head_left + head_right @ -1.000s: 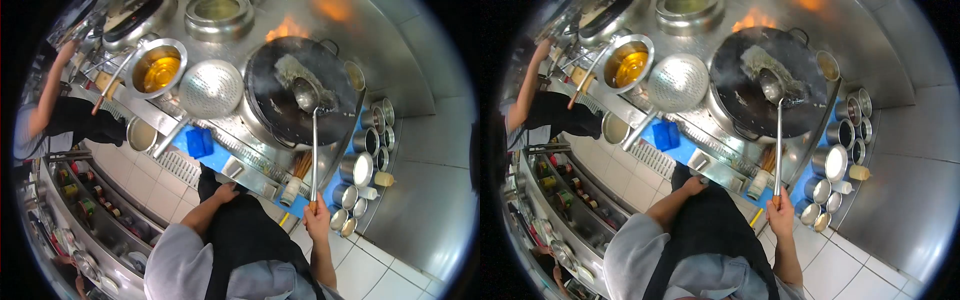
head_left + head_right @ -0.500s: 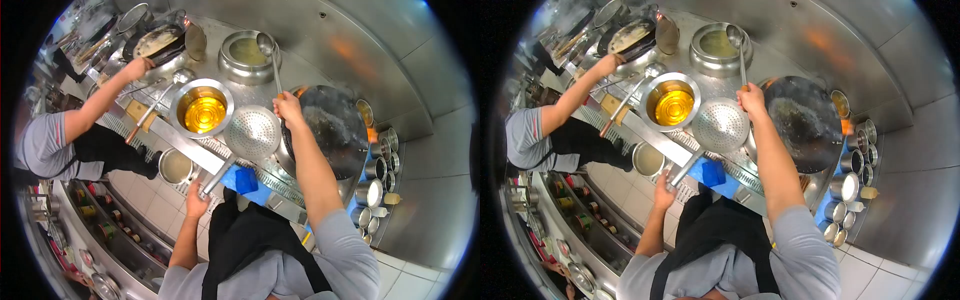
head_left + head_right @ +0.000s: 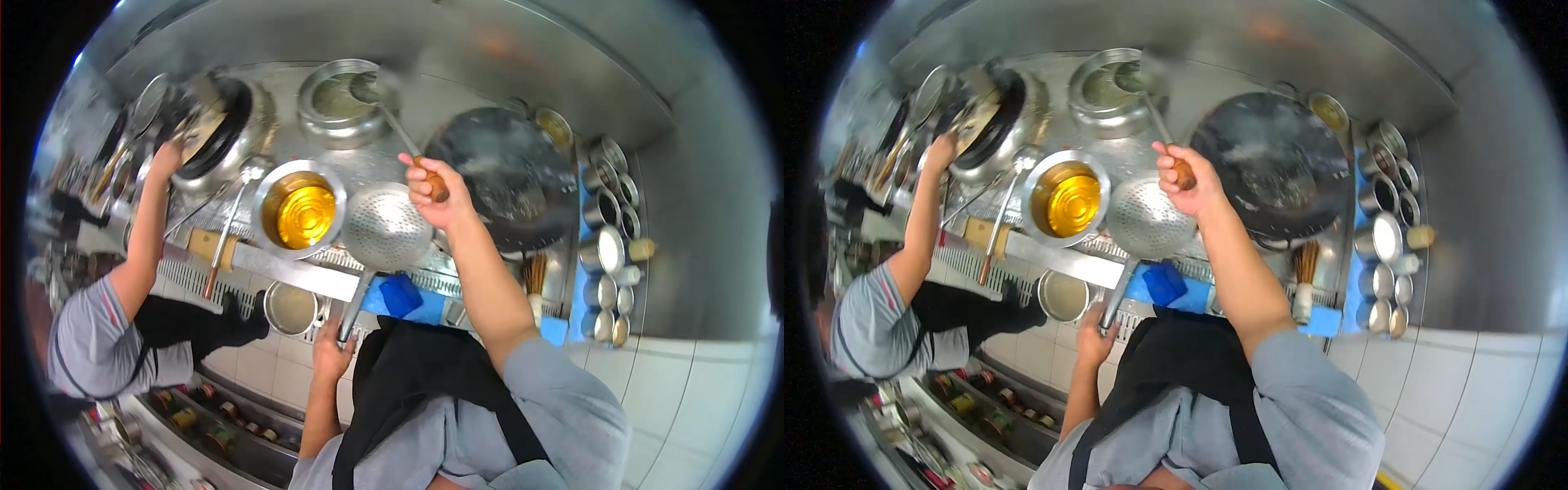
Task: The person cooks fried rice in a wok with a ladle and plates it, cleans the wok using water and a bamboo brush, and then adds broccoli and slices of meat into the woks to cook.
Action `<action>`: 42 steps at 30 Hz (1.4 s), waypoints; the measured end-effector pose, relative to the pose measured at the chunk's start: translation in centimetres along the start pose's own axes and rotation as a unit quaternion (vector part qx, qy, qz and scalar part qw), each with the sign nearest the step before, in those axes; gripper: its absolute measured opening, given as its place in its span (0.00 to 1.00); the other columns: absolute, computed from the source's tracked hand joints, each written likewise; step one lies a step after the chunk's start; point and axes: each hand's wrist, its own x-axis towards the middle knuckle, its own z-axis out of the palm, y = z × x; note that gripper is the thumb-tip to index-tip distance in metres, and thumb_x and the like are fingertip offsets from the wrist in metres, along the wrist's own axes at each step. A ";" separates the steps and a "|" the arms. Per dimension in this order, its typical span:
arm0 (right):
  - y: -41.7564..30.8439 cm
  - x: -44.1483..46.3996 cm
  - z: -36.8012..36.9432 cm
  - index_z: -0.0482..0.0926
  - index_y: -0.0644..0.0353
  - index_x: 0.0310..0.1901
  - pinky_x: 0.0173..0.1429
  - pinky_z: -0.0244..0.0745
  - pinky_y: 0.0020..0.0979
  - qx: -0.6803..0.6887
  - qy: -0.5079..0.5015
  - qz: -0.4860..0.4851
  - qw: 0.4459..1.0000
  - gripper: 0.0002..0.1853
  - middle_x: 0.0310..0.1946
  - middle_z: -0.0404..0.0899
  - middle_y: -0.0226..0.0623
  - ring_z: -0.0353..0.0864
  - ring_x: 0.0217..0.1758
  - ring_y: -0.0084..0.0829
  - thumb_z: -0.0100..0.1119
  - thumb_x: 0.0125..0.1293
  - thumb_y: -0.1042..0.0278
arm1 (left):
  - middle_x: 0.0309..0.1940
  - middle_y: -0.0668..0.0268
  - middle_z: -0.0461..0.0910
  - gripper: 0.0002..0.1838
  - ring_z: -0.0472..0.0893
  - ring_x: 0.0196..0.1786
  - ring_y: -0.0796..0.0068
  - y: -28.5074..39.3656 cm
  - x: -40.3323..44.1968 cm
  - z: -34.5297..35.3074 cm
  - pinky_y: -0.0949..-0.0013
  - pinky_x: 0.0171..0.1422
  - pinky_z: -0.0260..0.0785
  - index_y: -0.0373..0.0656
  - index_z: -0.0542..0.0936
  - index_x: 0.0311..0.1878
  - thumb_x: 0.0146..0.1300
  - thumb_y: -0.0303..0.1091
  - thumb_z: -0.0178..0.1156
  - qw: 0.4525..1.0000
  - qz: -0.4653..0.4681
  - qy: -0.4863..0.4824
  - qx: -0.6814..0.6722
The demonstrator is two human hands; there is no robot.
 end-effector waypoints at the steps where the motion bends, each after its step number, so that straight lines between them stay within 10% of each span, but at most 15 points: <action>1: -0.5 -2.4 0.3 0.70 0.70 0.64 0.25 0.64 0.25 -0.005 -0.006 -0.011 1.000 0.24 0.31 0.74 0.30 0.71 0.24 0.21 0.59 0.71 0.66 | 0.62 0.42 0.79 0.34 0.76 0.67 0.41 1.2 0.4 -0.8 0.50 0.72 0.69 0.32 0.75 0.67 0.59 0.36 0.73 1.000 0.001 0.014 0.003; 9: 1.1 -19.8 2.6 0.72 0.59 0.61 0.28 0.74 0.29 -0.129 0.106 -0.072 0.983 0.19 0.33 0.78 0.34 0.79 0.23 0.29 0.62 0.71 0.67 | 0.66 0.50 0.78 0.32 0.79 0.67 0.58 15.4 6.6 0.0 0.56 0.71 0.71 0.33 0.72 0.71 0.67 0.37 0.69 0.949 0.037 -0.095 -0.297; 18: -1.8 -28.0 -3.6 0.80 0.60 0.47 0.26 0.72 0.25 -0.279 0.127 -0.037 0.951 0.11 0.29 0.80 0.29 0.79 0.26 0.20 0.63 0.75 0.60 | 0.63 0.51 0.78 0.35 0.82 0.60 0.60 29.8 7.6 7.0 0.59 0.65 0.75 0.34 0.68 0.74 0.82 0.57 0.45 0.648 -0.046 -0.348 -0.677; 22: -3.9 -34.2 -11.6 0.84 0.63 0.49 0.33 0.79 0.30 -0.622 0.216 -0.078 0.748 0.20 0.28 0.84 0.37 0.84 0.28 0.29 0.68 0.70 0.52 | 0.52 0.55 0.84 0.23 0.85 0.47 0.65 32.0 7.0 8.8 0.65 0.50 0.79 0.36 0.73 0.67 0.79 0.43 0.54 0.689 -0.179 -0.257 -0.654; 26: -1.0 -38.9 -29.4 0.68 0.60 0.74 0.40 0.83 0.36 -0.840 0.382 -0.256 0.288 0.40 0.40 0.85 0.51 0.84 0.30 0.39 0.71 0.65 0.52 | 0.43 0.62 0.85 0.24 0.79 0.33 0.79 30.2 6.5 8.5 0.75 0.37 0.72 0.32 0.76 0.64 0.73 0.40 0.60 0.662 -0.183 -0.251 -0.683; 29: 2.9 -38.9 -32.7 0.57 0.53 0.81 0.37 0.83 0.34 -0.812 0.460 -0.189 0.306 0.43 0.48 0.84 0.49 0.84 0.33 0.36 0.67 0.69 0.57 | 0.41 0.63 0.83 0.23 0.77 0.32 0.81 30.0 5.8 7.7 0.77 0.34 0.70 0.31 0.75 0.64 0.72 0.38 0.60 0.680 -0.169 -0.239 -0.672; 32: -1.3 -40.6 -25.1 0.59 0.50 0.81 0.34 0.83 0.33 -0.370 0.471 -0.053 0.799 0.40 0.49 0.84 0.42 0.84 0.37 0.31 0.64 0.71 0.62 | 0.40 0.64 0.83 0.23 0.76 0.30 0.81 29.2 5.7 6.9 0.77 0.33 0.70 0.31 0.75 0.63 0.72 0.37 0.59 0.689 -0.167 -0.242 -0.663; 33: -2.3 -41.7 -23.9 0.58 0.48 0.82 0.31 0.81 0.31 -0.338 0.451 -0.113 0.818 0.40 0.47 0.83 0.36 0.83 0.37 0.25 0.65 0.71 0.65 | 0.40 0.63 0.83 0.23 0.76 0.30 0.81 28.6 5.9 6.7 0.77 0.33 0.70 0.31 0.75 0.63 0.72 0.37 0.59 0.688 -0.170 -0.242 -0.662; 35: -4.7 -43.5 -16.2 0.59 0.48 0.81 0.37 0.83 0.30 -0.395 0.408 -0.187 0.802 0.41 0.52 0.83 0.37 0.83 0.41 0.26 0.67 0.69 0.64 | 0.40 0.62 0.83 0.24 0.75 0.29 0.80 27.8 6.2 6.2 0.77 0.32 0.70 0.30 0.75 0.63 0.71 0.37 0.59 0.677 -0.176 -0.242 -0.673; 42: -10.0 -29.7 -8.7 0.70 0.44 0.76 0.63 0.77 0.44 -0.782 0.297 -0.322 0.444 0.36 0.57 0.79 0.50 0.82 0.55 0.53 0.69 0.66 0.62 | 0.41 0.62 0.84 0.22 0.78 0.33 0.79 25.7 7.7 4.6 0.76 0.32 0.69 0.32 0.76 0.61 0.71 0.38 0.59 0.646 -0.172 -0.275 -0.691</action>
